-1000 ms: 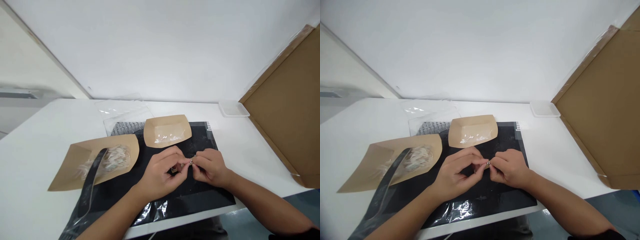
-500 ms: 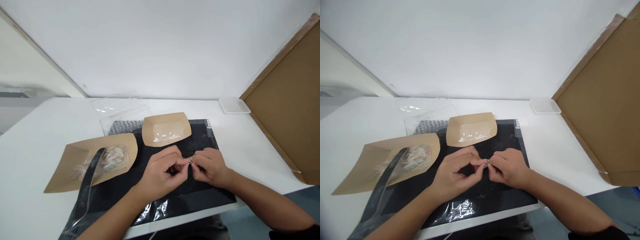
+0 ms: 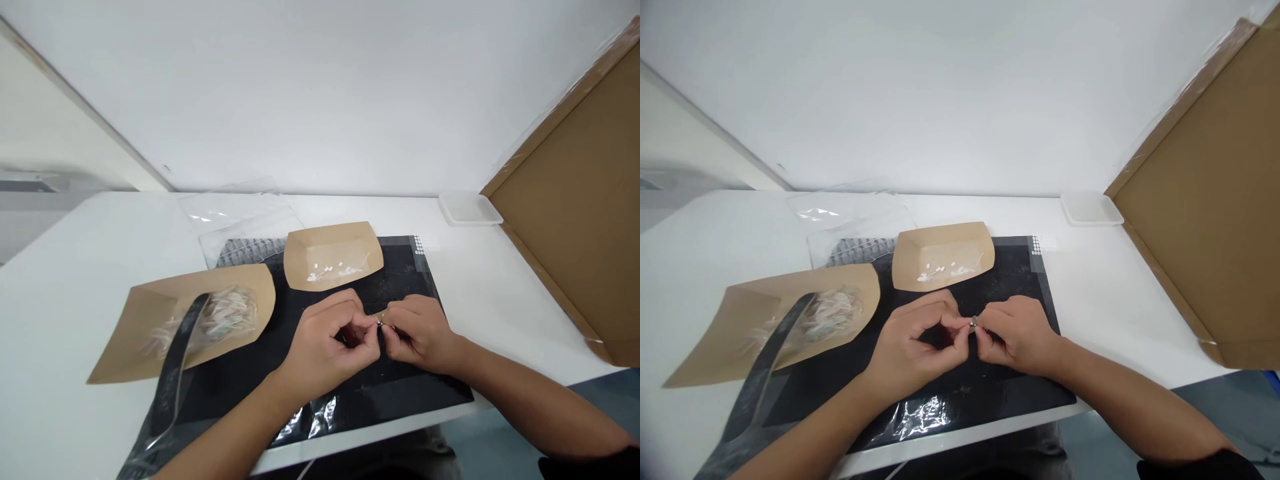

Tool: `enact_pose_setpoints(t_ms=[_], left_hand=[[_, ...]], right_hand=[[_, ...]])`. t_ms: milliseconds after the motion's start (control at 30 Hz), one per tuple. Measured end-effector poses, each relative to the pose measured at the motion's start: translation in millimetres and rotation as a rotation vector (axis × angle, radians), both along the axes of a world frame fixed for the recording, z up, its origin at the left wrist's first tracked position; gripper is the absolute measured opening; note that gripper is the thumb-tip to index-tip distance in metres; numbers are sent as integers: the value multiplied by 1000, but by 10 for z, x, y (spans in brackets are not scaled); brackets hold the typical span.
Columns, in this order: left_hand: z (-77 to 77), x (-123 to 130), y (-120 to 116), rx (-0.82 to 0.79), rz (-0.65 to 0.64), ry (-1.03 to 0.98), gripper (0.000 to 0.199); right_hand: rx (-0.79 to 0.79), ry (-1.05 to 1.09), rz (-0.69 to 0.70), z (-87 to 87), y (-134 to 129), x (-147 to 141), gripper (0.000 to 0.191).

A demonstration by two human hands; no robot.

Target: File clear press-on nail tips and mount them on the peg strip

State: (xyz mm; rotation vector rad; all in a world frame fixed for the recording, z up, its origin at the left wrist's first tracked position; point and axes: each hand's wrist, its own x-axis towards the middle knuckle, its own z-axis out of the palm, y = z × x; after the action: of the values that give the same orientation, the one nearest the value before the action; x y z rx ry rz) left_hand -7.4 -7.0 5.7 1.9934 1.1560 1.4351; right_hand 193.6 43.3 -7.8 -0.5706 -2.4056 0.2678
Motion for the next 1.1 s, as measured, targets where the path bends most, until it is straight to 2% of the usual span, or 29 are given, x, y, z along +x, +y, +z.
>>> enact_pose_setpoints(t_ms=[200, 333, 667, 900, 1100], left_hand=[[61, 11, -19, -82, -1, -16, 13], [74, 13, -24, -143, -21, -58, 14], [29, 4, -17, -293, -85, -218, 18], [-34, -25, -40, -535, -229, -420, 15], [-30, -17, -46, -564, -242, -463, 12]], right_hand=[[-71, 29, 27, 5, -14, -18, 24], [-183, 47, 42, -10, -19, -16, 24], [-537, 119, 151, 41, -26, -14, 28], [-731, 157, 194, 57, -34, 13, 33], [-789, 184, 187, 39, -24, 33, 32]])
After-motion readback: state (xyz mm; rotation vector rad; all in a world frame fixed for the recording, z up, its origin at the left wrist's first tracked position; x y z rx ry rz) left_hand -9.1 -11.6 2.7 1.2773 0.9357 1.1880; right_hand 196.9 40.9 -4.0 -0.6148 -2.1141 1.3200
